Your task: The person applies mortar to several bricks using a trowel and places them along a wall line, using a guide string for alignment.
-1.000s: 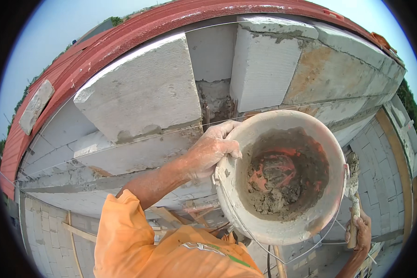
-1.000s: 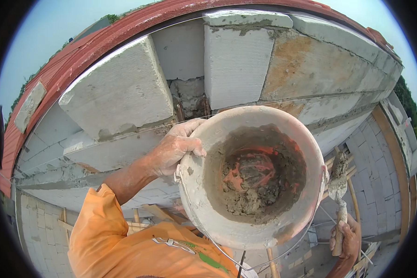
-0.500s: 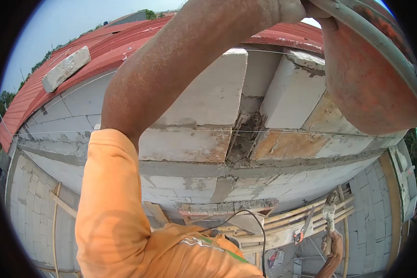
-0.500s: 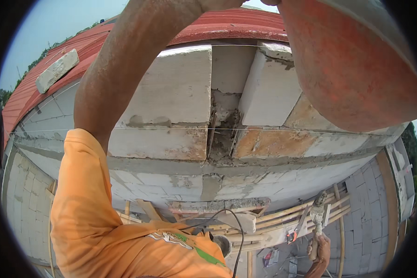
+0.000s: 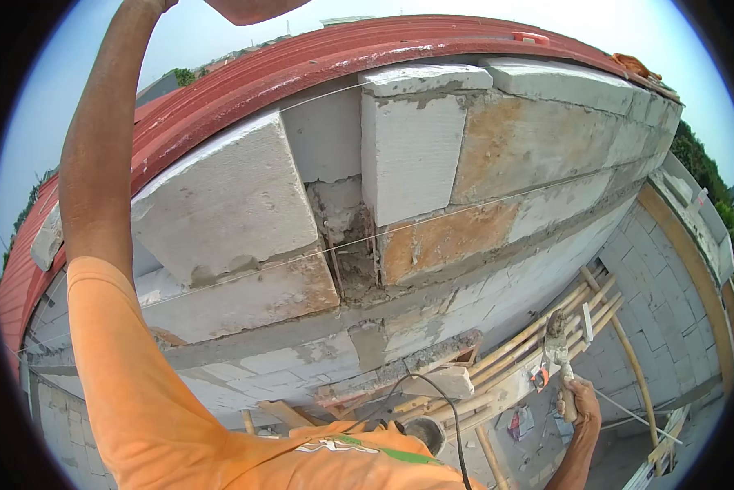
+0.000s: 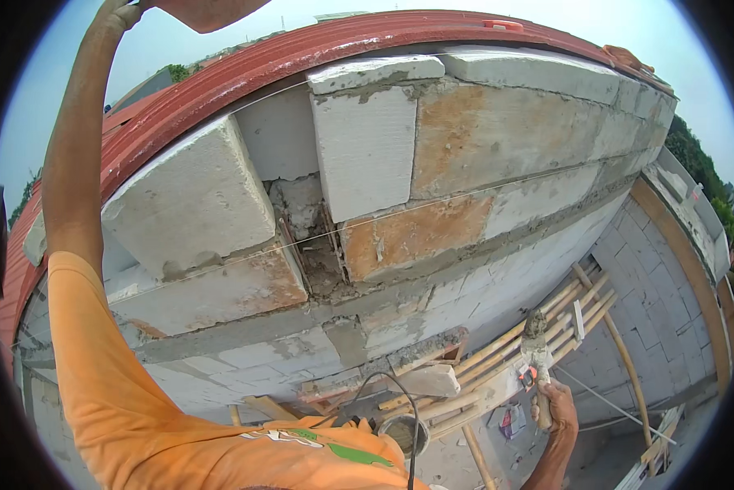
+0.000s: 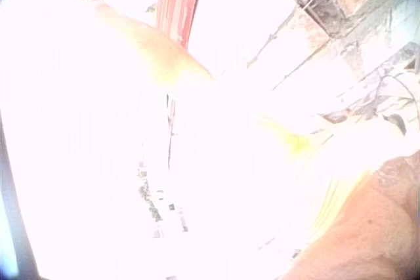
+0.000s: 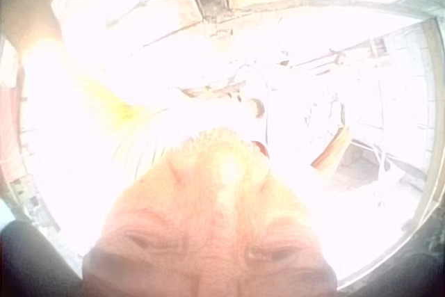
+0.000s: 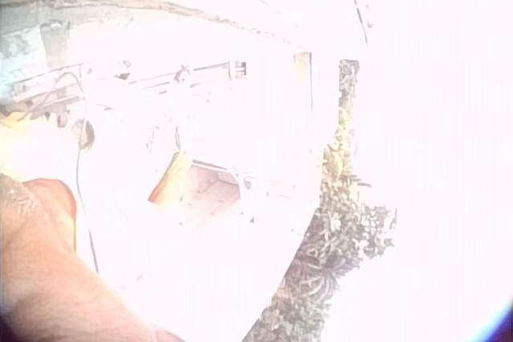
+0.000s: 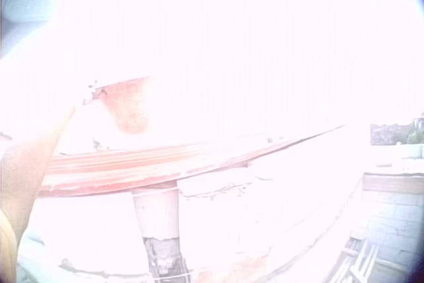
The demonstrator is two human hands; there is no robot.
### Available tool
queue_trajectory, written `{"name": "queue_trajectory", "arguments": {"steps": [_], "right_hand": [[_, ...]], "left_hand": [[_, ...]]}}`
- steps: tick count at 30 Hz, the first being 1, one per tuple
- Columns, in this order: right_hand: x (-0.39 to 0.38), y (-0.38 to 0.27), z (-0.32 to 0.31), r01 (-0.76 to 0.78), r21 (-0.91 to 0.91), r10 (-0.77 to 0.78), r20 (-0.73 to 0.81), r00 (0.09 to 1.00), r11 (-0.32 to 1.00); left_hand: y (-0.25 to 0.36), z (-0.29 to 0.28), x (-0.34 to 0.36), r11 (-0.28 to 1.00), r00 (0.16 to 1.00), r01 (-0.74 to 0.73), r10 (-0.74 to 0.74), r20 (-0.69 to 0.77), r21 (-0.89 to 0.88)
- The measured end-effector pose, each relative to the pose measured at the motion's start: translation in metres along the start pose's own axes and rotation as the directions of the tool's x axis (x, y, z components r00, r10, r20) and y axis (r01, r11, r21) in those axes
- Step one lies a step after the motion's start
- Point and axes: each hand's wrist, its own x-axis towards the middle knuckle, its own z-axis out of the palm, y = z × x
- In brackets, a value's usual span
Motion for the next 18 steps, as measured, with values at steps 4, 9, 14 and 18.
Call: {"name": "queue_trajectory", "arguments": {"steps": [4,9,14,18], "right_hand": [[0.007,0.013,-0.004,-0.003,0.029,0.003,-0.006,1.000,1.000],[0.017,0.019,0.007,-0.031,0.036,0.030,0.017,0.999,0.999],[0.024,0.027,0.005,-0.032,0.067,0.031,0.025,0.999,0.997],[0.023,0.023,0.015,0.024,0.026,-0.024,-0.005,1.000,0.999]], "left_hand": [[-0.003,-0.048,0.063,0.998,0.993,0.051,-0.045,-0.113,0.047],[-0.015,-0.103,0.103,0.978,0.969,0.134,-0.096,-0.227,0.157],[-0.037,-0.135,0.115,0.926,0.963,0.222,-0.160,-0.215,0.305],[-0.038,-0.152,0.093,0.777,0.963,0.192,-0.032,-0.268,0.600]]}}
